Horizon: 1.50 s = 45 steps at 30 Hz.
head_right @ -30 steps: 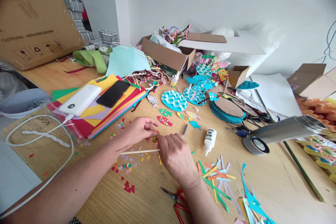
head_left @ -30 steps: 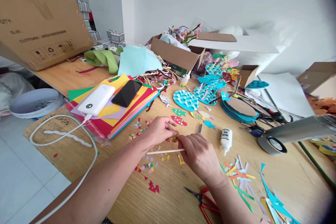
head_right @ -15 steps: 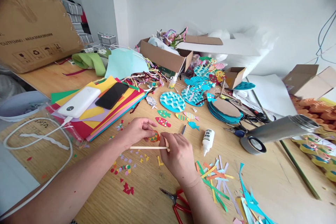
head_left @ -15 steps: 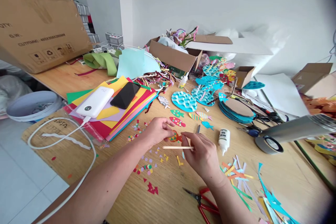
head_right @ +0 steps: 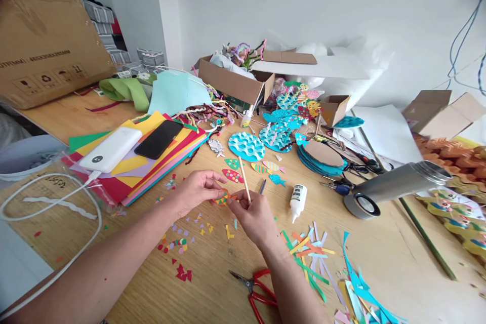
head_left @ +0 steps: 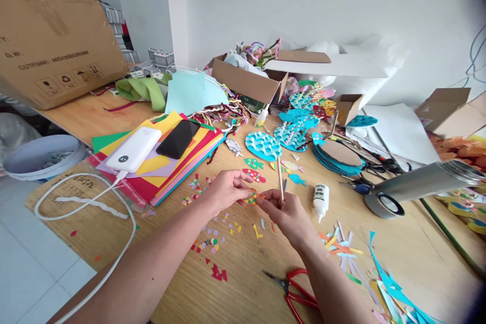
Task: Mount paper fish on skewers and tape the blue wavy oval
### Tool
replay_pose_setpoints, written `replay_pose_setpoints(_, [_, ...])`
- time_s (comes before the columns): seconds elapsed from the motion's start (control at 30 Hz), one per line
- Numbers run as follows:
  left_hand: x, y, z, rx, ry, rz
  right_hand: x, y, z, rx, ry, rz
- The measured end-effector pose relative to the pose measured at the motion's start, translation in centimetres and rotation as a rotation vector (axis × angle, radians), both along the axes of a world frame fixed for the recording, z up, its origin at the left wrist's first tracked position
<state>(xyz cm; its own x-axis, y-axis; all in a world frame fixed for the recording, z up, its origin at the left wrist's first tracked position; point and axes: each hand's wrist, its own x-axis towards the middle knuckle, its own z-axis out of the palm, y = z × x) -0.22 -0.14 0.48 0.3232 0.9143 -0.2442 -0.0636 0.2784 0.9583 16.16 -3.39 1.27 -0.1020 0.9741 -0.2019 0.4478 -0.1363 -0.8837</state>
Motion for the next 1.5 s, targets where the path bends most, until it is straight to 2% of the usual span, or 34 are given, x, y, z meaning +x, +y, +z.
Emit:
replay_pose_setpoints(0.57, [0.03, -0.33, 0.51, 0.009, 0.040, -0.057, -0.26, -0.04, -0.24, -0.049, 0.026, -0.021])
replay_pose_setpoints(1.5, [-0.05, -0.08, -0.34, 0.110, 0.133, -0.099, -0.49, -0.11, -0.25, -0.061, -0.011, -0.034])
